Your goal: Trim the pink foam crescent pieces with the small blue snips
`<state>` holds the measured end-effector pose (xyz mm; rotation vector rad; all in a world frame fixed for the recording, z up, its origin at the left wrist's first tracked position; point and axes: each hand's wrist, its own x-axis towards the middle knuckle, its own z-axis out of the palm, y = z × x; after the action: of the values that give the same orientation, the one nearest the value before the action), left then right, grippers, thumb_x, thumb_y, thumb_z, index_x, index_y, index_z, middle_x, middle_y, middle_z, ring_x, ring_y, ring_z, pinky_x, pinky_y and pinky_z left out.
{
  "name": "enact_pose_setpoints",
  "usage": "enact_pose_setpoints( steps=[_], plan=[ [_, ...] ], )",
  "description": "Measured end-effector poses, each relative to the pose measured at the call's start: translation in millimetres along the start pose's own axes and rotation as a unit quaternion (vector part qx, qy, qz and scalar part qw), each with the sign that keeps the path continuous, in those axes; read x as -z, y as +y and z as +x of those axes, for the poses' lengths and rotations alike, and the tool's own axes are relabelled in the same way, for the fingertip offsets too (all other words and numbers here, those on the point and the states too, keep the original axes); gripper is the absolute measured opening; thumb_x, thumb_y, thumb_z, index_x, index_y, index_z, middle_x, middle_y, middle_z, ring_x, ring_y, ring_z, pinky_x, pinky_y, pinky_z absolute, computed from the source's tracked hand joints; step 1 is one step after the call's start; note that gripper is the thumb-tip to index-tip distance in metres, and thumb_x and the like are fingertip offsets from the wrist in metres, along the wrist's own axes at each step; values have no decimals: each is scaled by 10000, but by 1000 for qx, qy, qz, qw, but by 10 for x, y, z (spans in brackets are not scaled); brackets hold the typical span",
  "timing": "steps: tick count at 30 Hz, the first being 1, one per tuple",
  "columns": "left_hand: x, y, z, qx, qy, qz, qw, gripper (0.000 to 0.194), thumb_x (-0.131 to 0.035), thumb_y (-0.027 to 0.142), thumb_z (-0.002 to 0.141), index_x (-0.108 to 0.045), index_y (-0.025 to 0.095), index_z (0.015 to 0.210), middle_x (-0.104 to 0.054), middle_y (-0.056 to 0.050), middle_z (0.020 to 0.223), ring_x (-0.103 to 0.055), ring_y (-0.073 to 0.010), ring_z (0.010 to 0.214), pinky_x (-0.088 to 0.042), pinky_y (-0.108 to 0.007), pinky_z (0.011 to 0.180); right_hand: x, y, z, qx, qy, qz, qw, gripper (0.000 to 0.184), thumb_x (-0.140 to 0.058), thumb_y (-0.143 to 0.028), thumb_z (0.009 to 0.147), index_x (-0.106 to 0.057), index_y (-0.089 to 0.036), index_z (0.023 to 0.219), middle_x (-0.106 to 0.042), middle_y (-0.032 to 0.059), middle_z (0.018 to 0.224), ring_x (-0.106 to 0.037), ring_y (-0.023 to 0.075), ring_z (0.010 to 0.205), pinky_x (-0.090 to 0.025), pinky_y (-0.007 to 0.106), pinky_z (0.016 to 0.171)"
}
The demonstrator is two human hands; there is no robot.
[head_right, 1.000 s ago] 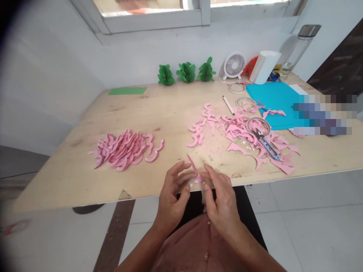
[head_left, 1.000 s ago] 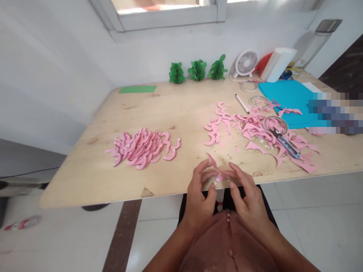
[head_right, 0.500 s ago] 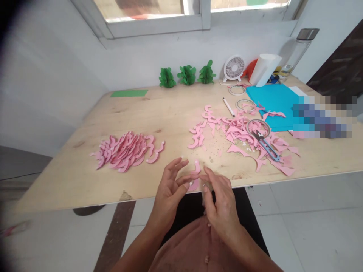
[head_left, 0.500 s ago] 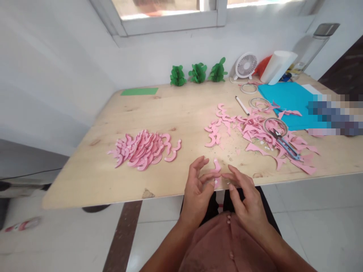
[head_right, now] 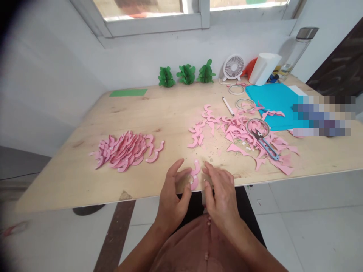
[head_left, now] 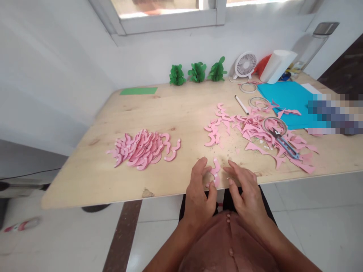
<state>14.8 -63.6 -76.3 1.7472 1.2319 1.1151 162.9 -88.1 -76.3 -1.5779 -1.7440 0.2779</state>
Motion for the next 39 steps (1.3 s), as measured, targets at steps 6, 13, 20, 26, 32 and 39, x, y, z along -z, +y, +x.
enact_pose_setpoints(
  steps=[6,13,20,26,32,39],
  plan=[
    [-25,-10,8,-9,3,21,1000,580,-454,93,845,-287,231,1383,-452,-136,1351,-567,-217,1126,-492,-415,944,-47,-5,54,16,-21,-23,999,472,-418,-145,879,-400,-204,1347,-658,97,1111,-544,270,1056,-365,488,908],
    [-33,-12,3,-12,16,38,999,547,-465,111,853,-310,216,1367,-484,-134,1321,-573,-210,1114,-496,-398,938,-50,-45,72,16,-24,-12,1000,458,-401,-150,895,-397,-198,1351,-647,96,1139,-535,254,1084,-360,472,930],
    [-33,19,7,9,19,23,1000,504,-461,137,863,-336,203,1346,-511,-139,1296,-594,-202,1081,-545,-340,850,-77,-76,85,20,-29,-4,999,466,-394,-156,899,-386,-206,1362,-630,94,1180,-538,248,1101,-368,470,947],
    [-33,11,9,14,19,8,1000,495,-460,129,864,-340,193,1340,-525,-144,1279,-598,-194,1068,-541,-340,855,-91,-45,117,19,-24,-4,1000,497,-407,-161,882,-374,-213,1375,-676,81,1072,-566,262,1066,-368,497,943],
    [-28,-2,2,27,15,-40,999,483,-457,139,877,-340,199,1343,-546,-137,1243,-606,-201,1071,-539,-359,869,-80,-93,138,46,-40,43,997,494,-414,-122,899,-349,-221,1378,-684,48,1046,-570,214,1072,-343,455,989],
    [11,31,6,67,29,-119,990,499,-463,106,871,-364,245,1339,-557,-109,1226,-595,-216,1101,-530,-396,897,-79,-94,142,72,-76,75,992,513,-384,-113,925,-290,-215,1419,-671,61,1082,-588,195,1044,-359,432,963]
  ],
)
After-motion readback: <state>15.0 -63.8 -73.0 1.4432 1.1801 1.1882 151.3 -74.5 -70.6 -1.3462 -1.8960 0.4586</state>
